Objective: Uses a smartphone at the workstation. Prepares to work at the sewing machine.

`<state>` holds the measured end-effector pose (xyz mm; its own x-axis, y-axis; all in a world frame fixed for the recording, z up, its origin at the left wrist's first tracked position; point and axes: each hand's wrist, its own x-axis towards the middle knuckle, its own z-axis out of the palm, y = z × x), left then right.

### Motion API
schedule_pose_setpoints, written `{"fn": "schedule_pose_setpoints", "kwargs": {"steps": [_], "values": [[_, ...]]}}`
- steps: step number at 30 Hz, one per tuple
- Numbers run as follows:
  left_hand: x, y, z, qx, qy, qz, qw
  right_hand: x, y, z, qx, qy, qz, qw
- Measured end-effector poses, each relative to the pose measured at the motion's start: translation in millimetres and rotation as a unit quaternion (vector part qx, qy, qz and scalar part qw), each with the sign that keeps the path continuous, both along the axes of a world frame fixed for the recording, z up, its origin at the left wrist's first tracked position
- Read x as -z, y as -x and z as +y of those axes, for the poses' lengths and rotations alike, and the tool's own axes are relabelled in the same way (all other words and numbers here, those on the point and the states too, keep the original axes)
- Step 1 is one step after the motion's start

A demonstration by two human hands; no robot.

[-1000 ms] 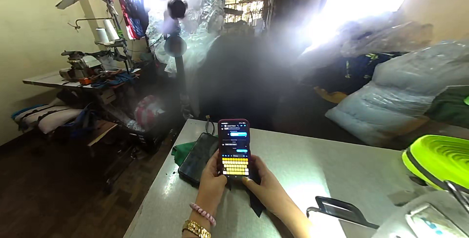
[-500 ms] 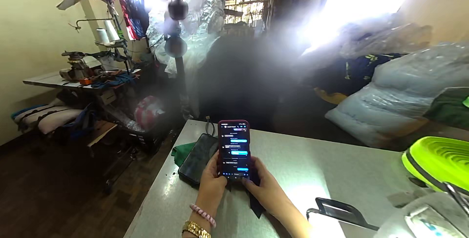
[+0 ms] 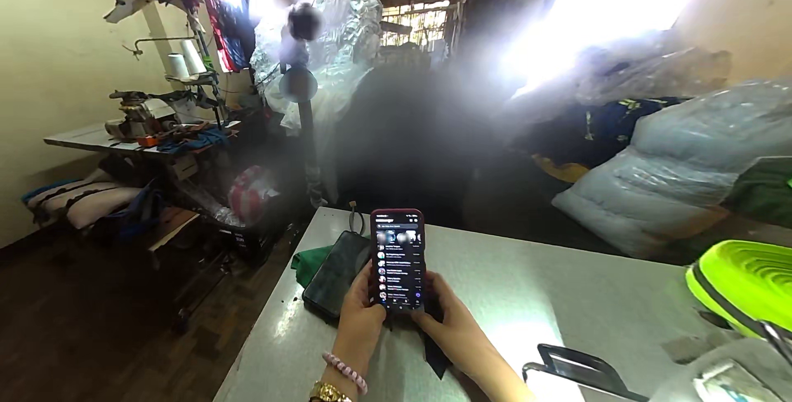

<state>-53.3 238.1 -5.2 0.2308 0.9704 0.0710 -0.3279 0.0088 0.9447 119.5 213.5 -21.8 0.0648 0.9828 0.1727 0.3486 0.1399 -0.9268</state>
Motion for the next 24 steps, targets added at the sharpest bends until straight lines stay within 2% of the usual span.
{"fn": "schedule_pose_setpoints", "kwargs": {"steps": [20,22,24], "values": [[1.4,-0.1,-0.2,0.000,0.005,-0.005,1.000,-1.0,0.2,-0.7,-0.002,0.001,-0.005,1.000],[1.6,0.2,0.2,0.001,0.004,-0.004,1.000,0.6,2.6,-1.1,0.021,-0.032,-0.011,0.999],[1.7,0.0,0.3,0.000,0.003,-0.004,1.000,5.6,5.1,0.4,0.084,-0.134,-0.079,0.984]]}}
